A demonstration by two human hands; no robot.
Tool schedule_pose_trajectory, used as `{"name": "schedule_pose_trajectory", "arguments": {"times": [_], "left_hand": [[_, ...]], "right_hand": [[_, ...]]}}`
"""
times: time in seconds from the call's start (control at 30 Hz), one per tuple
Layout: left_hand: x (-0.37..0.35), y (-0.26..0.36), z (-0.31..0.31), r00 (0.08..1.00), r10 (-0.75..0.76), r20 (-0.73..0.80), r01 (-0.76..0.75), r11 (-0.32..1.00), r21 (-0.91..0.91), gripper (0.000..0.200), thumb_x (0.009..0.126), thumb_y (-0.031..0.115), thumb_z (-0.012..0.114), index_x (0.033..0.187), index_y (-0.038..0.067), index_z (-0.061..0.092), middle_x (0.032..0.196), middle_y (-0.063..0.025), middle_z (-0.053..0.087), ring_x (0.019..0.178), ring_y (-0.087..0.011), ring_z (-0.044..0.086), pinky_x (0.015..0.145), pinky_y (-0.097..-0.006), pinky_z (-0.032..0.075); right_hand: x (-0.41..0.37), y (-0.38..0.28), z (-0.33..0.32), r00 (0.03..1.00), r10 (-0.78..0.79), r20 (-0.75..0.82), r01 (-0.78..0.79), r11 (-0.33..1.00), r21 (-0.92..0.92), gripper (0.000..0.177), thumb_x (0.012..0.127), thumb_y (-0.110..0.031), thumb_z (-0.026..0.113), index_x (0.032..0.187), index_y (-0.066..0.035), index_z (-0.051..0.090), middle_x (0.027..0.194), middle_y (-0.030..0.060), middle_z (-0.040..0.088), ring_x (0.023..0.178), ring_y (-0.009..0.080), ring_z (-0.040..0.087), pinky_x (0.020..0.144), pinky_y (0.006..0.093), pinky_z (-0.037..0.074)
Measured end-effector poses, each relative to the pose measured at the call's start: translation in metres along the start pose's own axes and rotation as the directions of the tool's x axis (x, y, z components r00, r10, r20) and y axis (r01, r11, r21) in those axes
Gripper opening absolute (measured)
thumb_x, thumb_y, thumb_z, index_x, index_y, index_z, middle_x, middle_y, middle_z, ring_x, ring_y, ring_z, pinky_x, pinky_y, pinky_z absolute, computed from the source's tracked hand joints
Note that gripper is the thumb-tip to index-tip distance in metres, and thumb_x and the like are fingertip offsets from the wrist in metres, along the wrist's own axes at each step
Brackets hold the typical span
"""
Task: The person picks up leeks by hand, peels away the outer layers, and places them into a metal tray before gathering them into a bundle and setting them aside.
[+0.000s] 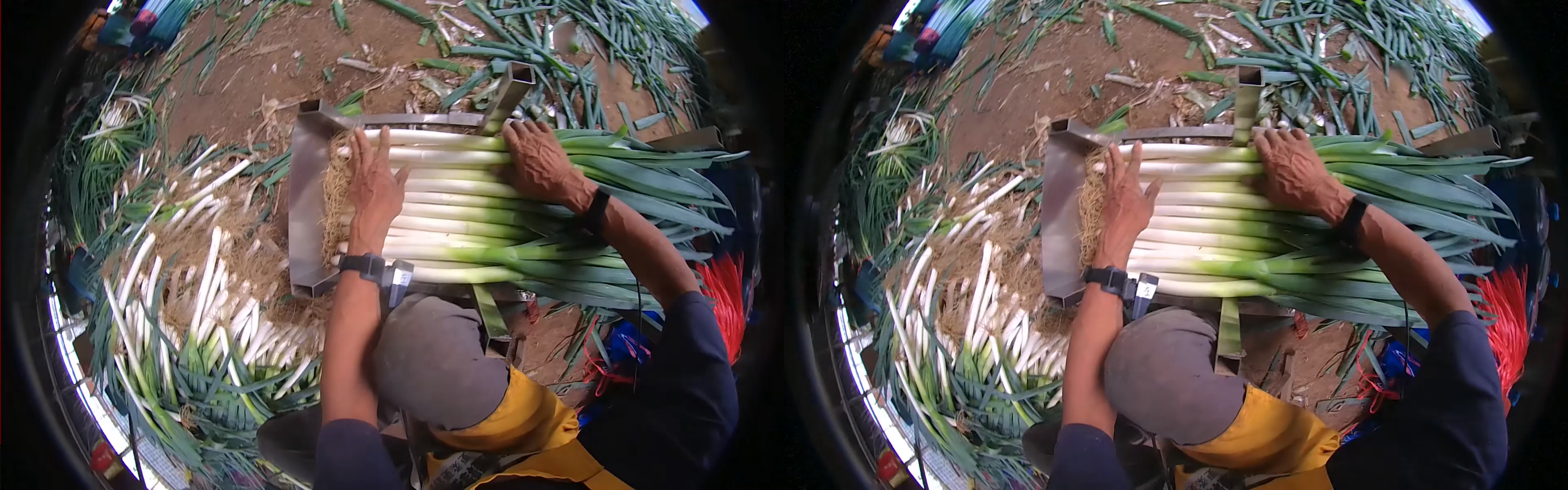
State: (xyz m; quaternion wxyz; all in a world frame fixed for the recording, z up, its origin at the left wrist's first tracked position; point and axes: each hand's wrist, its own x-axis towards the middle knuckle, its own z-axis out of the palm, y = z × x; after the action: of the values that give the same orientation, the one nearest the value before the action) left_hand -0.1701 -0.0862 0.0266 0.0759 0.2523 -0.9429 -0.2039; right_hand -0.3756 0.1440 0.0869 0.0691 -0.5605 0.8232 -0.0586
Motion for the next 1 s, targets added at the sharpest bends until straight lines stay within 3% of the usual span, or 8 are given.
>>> {"name": "schedule_pose_trajectory", "arguments": {"times": [0.1, 0.23, 0.3, 0.53, 0.63, 0.8, 1.0], "left_hand": [[0.001, 0.002, 0.000, 1.000, -0.014, -0.014, 0.013, 1.000, -0.019, 0.080, 0.092, 0.031, 0.072, 0.159, 0.012, 0.031, 0.163, -0.0342, 0.010, 0.152, -0.0475, 0.012, 0.125, -0.0501, 0.017], [0.002, -0.001, -0.005, 0.999, -0.016, -0.028, 0.014, 0.996, -0.082, 0.078, 0.091, 0.029, 0.072, 0.157, 0.010, 0.034, 0.163, -0.0343, 0.011, 0.152, -0.0480, 0.013, 0.125, -0.0498, 0.019], [0.002, -0.005, 0.000, 0.999, -0.007, -0.046, 0.003, 0.996, -0.091, 0.078, 0.090, 0.028, 0.073, 0.156, 0.010, 0.036, 0.162, -0.0345, 0.012, 0.152, -0.0483, 0.013, 0.124, -0.0502, 0.019], [0.008, -0.009, 0.008, 0.992, 0.034, -0.118, -0.039, 0.999, -0.034, 0.075, 0.089, 0.033, 0.074, 0.149, 0.002, 0.044, 0.158, -0.0313, 0.028, 0.149, -0.0474, 0.022, 0.124, -0.0495, 0.019], [0.004, -0.013, 0.008, 0.987, 0.075, -0.142, -0.079, 0.997, -0.024, 0.073, 0.089, 0.033, 0.074, 0.149, 0.003, 0.044, 0.158, -0.0288, 0.031, 0.148, -0.0467, 0.025, 0.124, -0.0488, 0.021], [0.001, -0.003, 0.007, 0.984, 0.037, -0.174, -0.041, 0.999, -0.018, 0.069, 0.091, 0.026, 0.072, 0.152, 0.009, 0.044, 0.155, -0.0252, 0.036, 0.148, -0.0450, 0.026, 0.123, -0.0481, 0.025], [0.003, -0.001, 0.013, 0.986, 0.011, -0.166, -0.011, 1.000, 0.002, 0.072, 0.090, 0.024, 0.073, 0.152, 0.007, 0.043, 0.159, -0.0246, 0.032, 0.150, -0.0436, 0.022, 0.125, -0.0488, 0.019]], "right_hand": [[0.001, 0.002, 0.006, 0.993, -0.069, -0.101, 0.059, 0.993, -0.102, 0.065, 0.087, -0.046, 0.069, 0.126, 0.004, 0.052, 0.117, 0.0214, 0.060, 0.112, 0.0377, 0.055, 0.096, 0.0479, 0.040], [0.000, -0.004, -0.002, 0.999, -0.045, 0.006, 0.045, 0.995, -0.085, 0.053, 0.088, -0.043, 0.068, 0.115, 0.001, 0.055, 0.113, 0.0204, 0.060, 0.111, 0.0363, 0.055, 0.095, 0.0484, 0.040], [0.000, 0.001, 0.003, 0.995, -0.097, -0.031, 0.094, 0.993, -0.076, 0.050, 0.088, -0.040, 0.068, 0.114, 0.001, 0.055, 0.107, 0.0207, 0.062, 0.106, 0.0369, 0.058, 0.092, 0.0486, 0.042], [0.006, 0.016, 0.014, 0.986, -0.154, -0.059, 0.152, 0.988, -0.039, 0.048, 0.091, -0.039, 0.066, 0.114, 0.002, 0.056, 0.093, 0.0218, 0.066, 0.088, 0.0399, 0.063, 0.082, 0.0496, 0.048], [0.007, 0.019, 0.015, 0.987, -0.157, -0.040, 0.156, 0.987, -0.043, 0.048, 0.092, -0.039, 0.066, 0.114, 0.003, 0.056, 0.094, 0.0222, 0.066, 0.088, 0.0396, 0.063, 0.081, 0.0503, 0.048], [0.013, 0.014, 0.006, 0.992, -0.126, 0.020, 0.127, 0.992, -0.021, 0.033, 0.083, -0.023, 0.070, 0.099, 0.000, 0.053, 0.089, 0.0200, 0.061, 0.090, 0.0408, 0.062, 0.080, 0.0489, 0.049], [0.015, 0.010, 0.009, 0.996, -0.079, 0.042, 0.080, 0.996, -0.030, 0.037, 0.088, -0.030, 0.067, 0.103, 0.001, 0.053, 0.097, 0.0236, 0.061, 0.095, 0.0443, 0.059, 0.083, 0.0519, 0.045]]}}
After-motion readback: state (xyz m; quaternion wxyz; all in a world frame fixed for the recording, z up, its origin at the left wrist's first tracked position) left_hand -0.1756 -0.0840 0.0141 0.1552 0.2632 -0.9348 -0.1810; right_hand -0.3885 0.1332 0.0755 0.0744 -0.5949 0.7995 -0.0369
